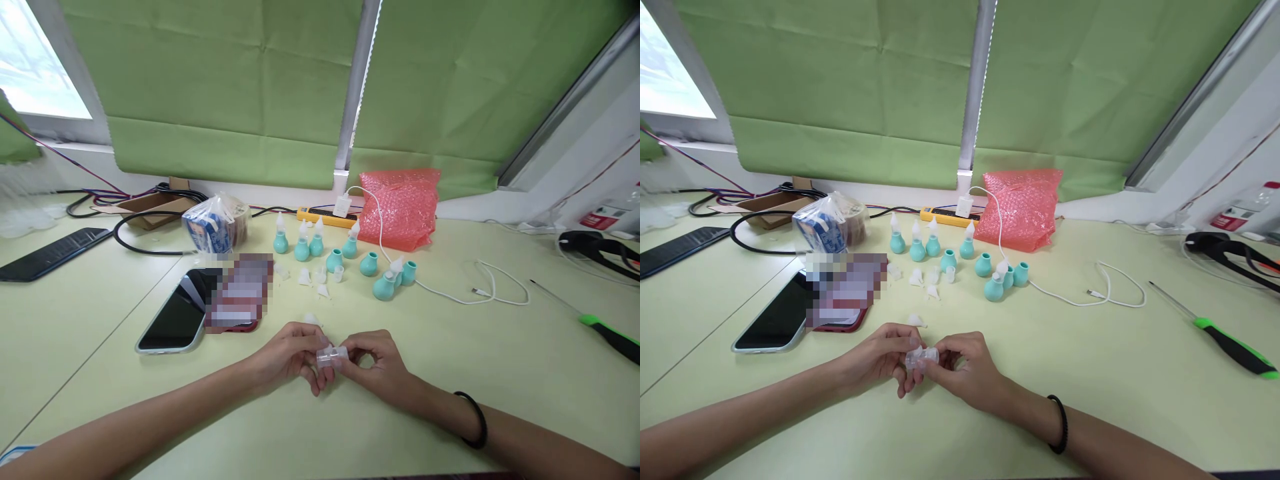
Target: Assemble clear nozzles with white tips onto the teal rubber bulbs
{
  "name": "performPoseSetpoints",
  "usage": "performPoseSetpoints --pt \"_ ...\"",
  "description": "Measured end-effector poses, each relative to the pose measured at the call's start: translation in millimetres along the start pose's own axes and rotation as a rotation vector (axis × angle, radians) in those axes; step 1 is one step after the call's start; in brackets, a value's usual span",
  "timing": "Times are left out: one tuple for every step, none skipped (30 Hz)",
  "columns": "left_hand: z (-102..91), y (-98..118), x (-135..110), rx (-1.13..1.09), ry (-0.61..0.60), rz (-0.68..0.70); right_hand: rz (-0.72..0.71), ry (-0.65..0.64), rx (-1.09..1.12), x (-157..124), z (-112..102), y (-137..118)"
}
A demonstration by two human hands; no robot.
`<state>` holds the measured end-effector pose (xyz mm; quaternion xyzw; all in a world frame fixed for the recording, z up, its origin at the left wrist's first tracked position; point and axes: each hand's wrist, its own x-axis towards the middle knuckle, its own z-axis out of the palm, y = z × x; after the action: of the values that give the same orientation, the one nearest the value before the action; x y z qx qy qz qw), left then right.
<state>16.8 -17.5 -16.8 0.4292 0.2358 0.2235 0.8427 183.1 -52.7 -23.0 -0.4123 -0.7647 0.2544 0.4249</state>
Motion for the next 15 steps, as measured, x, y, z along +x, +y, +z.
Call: performPoseSetpoints --pt "0.1 0.4 0.2 -0.002 -0.001 -0.004 -0.006 0.000 0.002 -0.1 0.1 -0.1" --pt "0.2 0.8 0.3 -0.005 -0.002 -0.009 -0.010 0.001 0.006 -0.1 0.2 -0.3" --pt "0.2 1.3 0.5 -0.006 -0.003 -0.014 -0.014 0.001 0.009 -0.2 0.3 -0.4" --pt "0.1 1.8 0.6 -0.007 -0.003 -0.020 -0.017 0.002 0.012 -0.3 0.4 -0.6" --pt "0.0 2.2 0.7 -0.007 -0.004 -0.027 -0.019 0.004 0.012 -0.3 0.6 -0.7" --pt "-0.3 2.6 0.7 -0.008 -0.006 -0.033 -0.021 0.008 0.010 -0.5 0.8 -0.7" --pt "-0.6 3.0 0.6 -0.008 -0.008 -0.036 -0.021 0.013 0.006 -0.7 1.1 -0.7" --pt "-0.8 3.3 0.5 -0.007 -0.010 -0.037 -0.021 0.017 0.001 -0.9 1.3 -0.7" --pt "-1.0 3.6 0.3 -0.005 -0.013 -0.036 -0.021 0.018 -0.005 -1.2 1.6 -0.7" --pt "-1.0 3.8 0.1 -0.001 -0.014 -0.035 -0.021 0.019 -0.010 -1.5 1.9 -0.8" --pt "-0.8 4.0 -0.1 0.005 -0.013 -0.034 -0.020 0.016 -0.015 -2.0 2.3 -0.9" --pt "-0.4 4.1 -0.3 0.011 -0.008 -0.033 -0.017 0.011 -0.018 -2.5 2.7 -1.1" --pt "0.2 4.1 -0.5 0.019 0.000 -0.030 -0.013 0.005 -0.020 -3.0 3.1 -1.3" --pt "1.0 3.9 -0.5 0.027 0.010 -0.024 -0.005 0.001 -0.021 -3.5 3.6 -1.6" --pt "2.0 3.6 -0.5 0.035 0.022 -0.012 0.005 -0.002 -0.019 -4.1 4.2 -1.8"
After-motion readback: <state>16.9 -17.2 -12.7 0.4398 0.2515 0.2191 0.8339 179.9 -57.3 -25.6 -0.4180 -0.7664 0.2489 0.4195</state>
